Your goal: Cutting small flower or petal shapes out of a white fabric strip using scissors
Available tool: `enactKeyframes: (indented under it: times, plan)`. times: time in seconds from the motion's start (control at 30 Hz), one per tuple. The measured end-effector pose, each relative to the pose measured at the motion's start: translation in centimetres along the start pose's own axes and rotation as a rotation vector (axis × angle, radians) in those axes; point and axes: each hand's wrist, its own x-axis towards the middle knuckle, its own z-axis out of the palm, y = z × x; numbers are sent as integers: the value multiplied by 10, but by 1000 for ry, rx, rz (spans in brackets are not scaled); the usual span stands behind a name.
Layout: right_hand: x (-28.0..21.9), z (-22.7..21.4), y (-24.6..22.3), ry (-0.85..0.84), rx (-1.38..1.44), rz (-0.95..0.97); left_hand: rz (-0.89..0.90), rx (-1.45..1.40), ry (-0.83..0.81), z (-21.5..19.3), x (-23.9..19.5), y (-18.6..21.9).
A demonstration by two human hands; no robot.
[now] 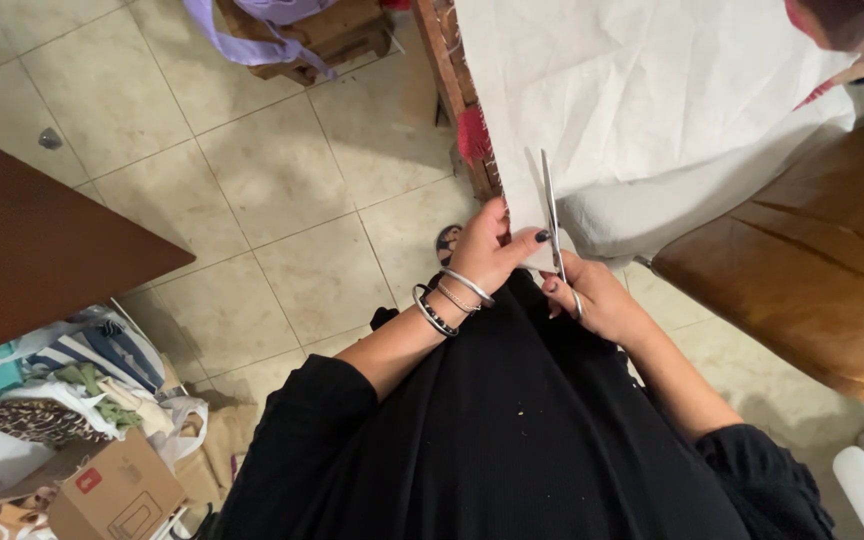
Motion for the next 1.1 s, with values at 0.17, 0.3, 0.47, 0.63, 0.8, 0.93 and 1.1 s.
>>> enactKeyframes:
  times: [0.17,0.3,0.47,0.63,0.8,0.93,1.1]
  plan:
    - [7,-1,-7,-1,-49,7,-7,65,-16,-1,5,2]
    - [0,1,8,65,-45,27,-45,252,75,1,3,47]
    - [2,-8,11,66,19,-22,201,127,197,-1,29,50]
    - [13,-25,6,-16,50,-25,243,344,218,0,36,61]
    - [33,-42,-10,-88,-9,-9,188,214,180,0,32,58]
    - [34,-43,-7,-73,-78,26,218,142,171,-1,31,58]
    - [35,-43,-13,-72,-12,48,233,74,185,1,30,52]
